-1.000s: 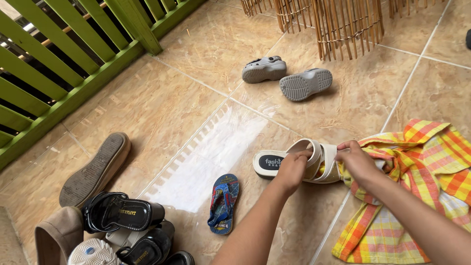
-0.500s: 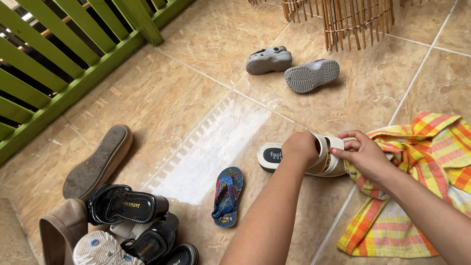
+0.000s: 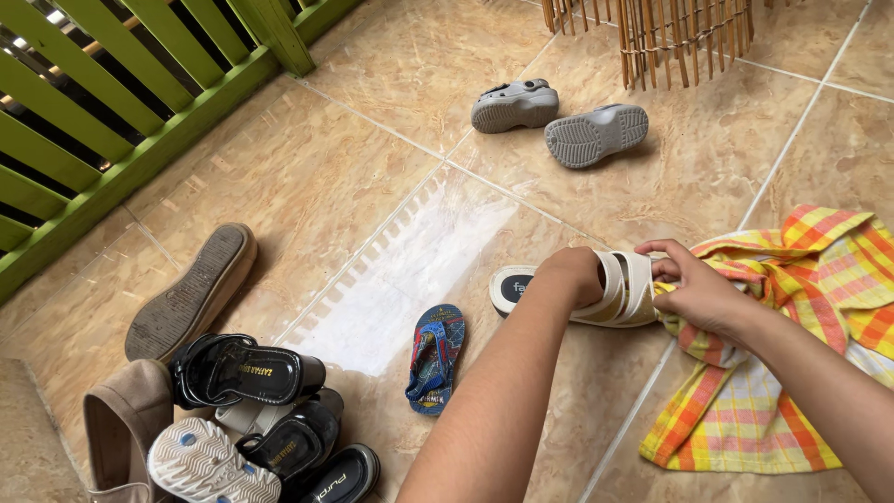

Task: The person cleans various shoes and sandals by hand using a cloth, wiping the exterior surfaces and soles before placing them in a row on the floor.

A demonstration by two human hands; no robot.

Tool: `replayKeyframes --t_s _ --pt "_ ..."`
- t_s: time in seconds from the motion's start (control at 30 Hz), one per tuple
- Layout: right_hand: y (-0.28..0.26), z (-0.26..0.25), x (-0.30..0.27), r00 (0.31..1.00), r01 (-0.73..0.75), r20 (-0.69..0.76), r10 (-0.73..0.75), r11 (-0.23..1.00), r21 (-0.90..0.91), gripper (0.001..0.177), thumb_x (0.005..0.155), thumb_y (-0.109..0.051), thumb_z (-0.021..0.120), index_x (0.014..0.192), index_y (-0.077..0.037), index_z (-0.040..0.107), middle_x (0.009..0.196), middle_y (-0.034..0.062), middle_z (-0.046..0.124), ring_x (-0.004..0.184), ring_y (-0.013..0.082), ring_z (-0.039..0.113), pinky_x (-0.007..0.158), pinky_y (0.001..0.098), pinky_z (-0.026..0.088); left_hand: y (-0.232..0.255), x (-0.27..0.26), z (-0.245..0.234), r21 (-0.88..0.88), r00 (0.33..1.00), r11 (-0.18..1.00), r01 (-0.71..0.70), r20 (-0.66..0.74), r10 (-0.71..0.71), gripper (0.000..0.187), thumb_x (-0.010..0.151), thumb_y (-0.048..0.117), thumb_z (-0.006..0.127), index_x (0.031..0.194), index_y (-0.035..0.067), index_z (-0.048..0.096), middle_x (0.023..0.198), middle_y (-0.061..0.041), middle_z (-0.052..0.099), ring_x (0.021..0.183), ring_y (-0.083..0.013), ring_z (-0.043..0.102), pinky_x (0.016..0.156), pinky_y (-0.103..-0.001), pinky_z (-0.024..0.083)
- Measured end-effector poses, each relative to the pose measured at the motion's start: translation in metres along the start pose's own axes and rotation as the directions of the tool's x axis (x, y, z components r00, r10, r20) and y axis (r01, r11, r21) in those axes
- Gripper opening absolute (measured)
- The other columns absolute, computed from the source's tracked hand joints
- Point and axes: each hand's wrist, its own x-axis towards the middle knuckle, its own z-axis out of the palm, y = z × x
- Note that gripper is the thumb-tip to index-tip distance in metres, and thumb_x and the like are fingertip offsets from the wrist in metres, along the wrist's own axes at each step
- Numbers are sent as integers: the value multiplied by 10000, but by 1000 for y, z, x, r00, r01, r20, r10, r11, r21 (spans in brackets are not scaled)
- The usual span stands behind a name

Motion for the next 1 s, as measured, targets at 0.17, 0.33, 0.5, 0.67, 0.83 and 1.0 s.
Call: replayKeyframes --t_s 0.17,0.33,0.5,0.67,0.83,1.0 --pt "15 -2 8 986 117 -95 -137 975 -187 737 695 85 667 1385 -125 514 1195 61 667 1136 143 604 851 328 544 6 -6 -1 45 1000 999 19 -6 -18 326 843 93 652 1153 68 748 1247 -152 708 1166 -319 675 958 -406 561" --pt "9 -1 -6 879 118 -219 -423 638 -761 384 795 -250 796 1090 -20 710 1156 143 677 1079 334 650 944 423 523 20 -38 -12 154 995 987 42 -98 -27 272 916 123 629 1163 108 741 1242 -104 716 1168 -297 683 938 -433 558" --pt "-6 9 -6 905 21 -247 -345 617 -787 355 877 -280 717 1151 -57 682 1151 159 663 1103 363 637 925 470 519 22 -52 -9 188 975 980 66 -220 -23 233 865 86 689 1086 93 761 1171 -121 739 1093 -310 719 848 -415 606" --pt "4 6 5 894 52 -234 -381 608 -793 374 861 -237 699 1180 -45 660 1163 182 651 1127 379 629 947 475 514 7 -48 -4 80 913 996 41 -408 -5 160 868 78 689 998 95 781 1094 -156 751 1017 -338 731 829 -426 595" --pt "21 -16 15 753 -188 -526 -395 637 -748 462 849 -94 657 1296 14 612 1294 247 593 1065 441 638 900 531 507 -6 -53 -14 -44 938 996 79 -335 -89 273 797 238 807 1012 82 744 1109 -155 724 1043 -333 703 860 -428 578" --pt "21 -33 0 727 -150 -589 -353 756 -637 448 903 -193 694 1292 18 622 1213 264 659 1070 412 669 945 483 534 -14 -52 -16 -131 939 991 11 -339 -55 172 843 194 747 992 109 757 1114 -148 728 1056 -339 688 893 -439 554"
